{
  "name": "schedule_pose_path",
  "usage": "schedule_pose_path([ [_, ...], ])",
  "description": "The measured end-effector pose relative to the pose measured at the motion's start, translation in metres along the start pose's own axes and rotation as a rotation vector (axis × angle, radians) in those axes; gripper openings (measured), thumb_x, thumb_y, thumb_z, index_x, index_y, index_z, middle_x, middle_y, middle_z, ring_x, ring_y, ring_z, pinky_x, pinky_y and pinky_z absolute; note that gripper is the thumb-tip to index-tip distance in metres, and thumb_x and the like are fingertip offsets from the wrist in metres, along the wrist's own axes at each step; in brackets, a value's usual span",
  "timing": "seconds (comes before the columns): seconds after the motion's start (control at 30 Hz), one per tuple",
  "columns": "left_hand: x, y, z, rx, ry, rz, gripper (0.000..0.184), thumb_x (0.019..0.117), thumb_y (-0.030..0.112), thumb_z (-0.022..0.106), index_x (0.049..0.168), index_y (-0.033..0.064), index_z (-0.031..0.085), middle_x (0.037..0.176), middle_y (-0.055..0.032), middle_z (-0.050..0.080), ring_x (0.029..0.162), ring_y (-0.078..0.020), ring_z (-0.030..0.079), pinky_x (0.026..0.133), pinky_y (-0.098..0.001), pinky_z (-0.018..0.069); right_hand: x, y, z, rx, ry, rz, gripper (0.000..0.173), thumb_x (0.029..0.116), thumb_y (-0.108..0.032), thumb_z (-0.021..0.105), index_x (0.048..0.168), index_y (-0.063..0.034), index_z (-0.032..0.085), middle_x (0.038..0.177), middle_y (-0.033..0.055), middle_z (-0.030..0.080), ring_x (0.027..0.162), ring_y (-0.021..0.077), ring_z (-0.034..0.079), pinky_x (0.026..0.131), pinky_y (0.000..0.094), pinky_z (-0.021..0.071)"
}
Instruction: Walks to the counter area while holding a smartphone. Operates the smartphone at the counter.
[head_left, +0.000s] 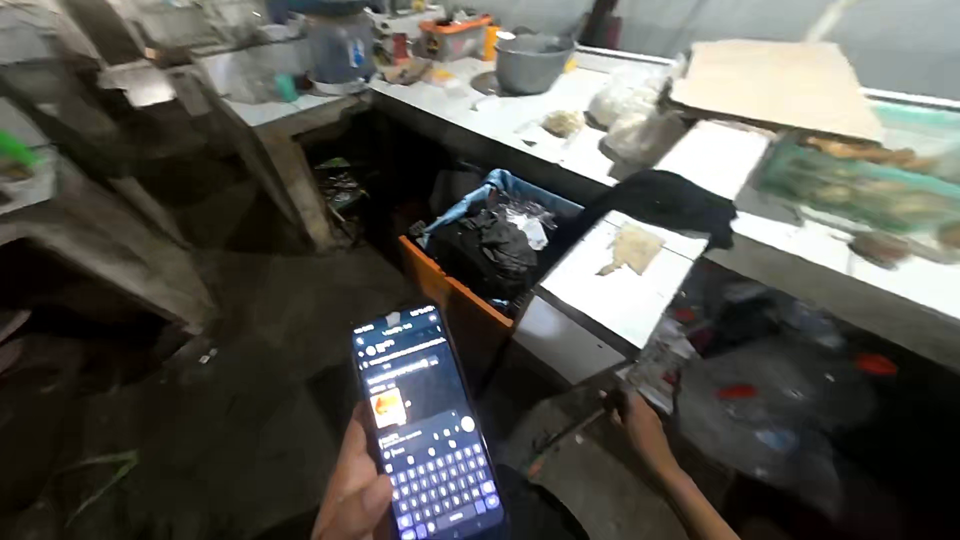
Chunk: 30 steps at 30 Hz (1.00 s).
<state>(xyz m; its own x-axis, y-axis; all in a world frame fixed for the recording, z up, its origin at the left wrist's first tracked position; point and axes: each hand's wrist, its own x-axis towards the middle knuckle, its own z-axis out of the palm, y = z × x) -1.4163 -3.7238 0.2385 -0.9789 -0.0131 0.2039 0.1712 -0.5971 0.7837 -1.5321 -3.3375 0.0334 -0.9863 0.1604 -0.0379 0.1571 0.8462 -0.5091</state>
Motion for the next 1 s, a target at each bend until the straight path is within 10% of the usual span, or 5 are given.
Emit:
schedule_pose_path([
  [0.3,0.100,-0.009,-0.003,-0.058,-0.185,-0.138,0.054,0.0995,0.030,0.061,0.145,0.0117,0.037,0.132,0.0008,0.067,0.123,-0.0144,0.063,0.107,-0.0374,0.0519,0.004,0.019,0.079,-0.008,-0.478,0.244,0.040,0.1031,-0.026,0.058,0.137,-0.0048,0.061,0.125,0.0231,0.067,0.116,0.0422,0.065,0.099,0.0619,0.0484],
  [0.53,0.159,-0.053,-0.029,-0.109,-0.392,-0.174,0.051,0.1049,0.032,0.052,0.151,0.0123,0.043,0.146,-0.0049,0.058,0.135,-0.0176,0.055,0.115,-0.0400,0.0428,-0.007,0.061,0.087,0.313,0.164,0.216,0.026,0.0919,-0.008,0.066,0.112,0.0073,0.071,0.089,0.0229,0.072,0.080,0.0368,0.071,0.078,0.0574,0.0562],
  [0.83,0.234,-0.081,0.039,-0.131,-0.456,-0.334,0.054,0.1008,0.033,0.059,0.147,0.0123,0.041,0.137,-0.0040,0.064,0.128,-0.0189,0.060,0.110,-0.0413,0.0481,0.059,0.011,0.032,0.280,-0.359,0.434,0.037,0.0964,-0.012,0.062,0.129,0.0042,0.064,0.126,0.0294,0.065,0.121,0.0436,0.061,0.105,0.0608,0.0442],
  [1.0,0.291,-0.103,0.034,-0.278,-0.648,-0.418,0.055,0.0994,0.026,0.059,0.150,0.0120,0.041,0.139,-0.0075,0.063,0.129,-0.0219,0.060,0.110,-0.0436,0.0482,0.043,0.042,0.059,0.558,-0.343,0.541,0.085,0.0930,-0.007,0.066,0.163,-0.0061,0.017,0.112,0.0278,0.065,0.093,0.0364,0.066,0.086,0.0541,0.0542],
])
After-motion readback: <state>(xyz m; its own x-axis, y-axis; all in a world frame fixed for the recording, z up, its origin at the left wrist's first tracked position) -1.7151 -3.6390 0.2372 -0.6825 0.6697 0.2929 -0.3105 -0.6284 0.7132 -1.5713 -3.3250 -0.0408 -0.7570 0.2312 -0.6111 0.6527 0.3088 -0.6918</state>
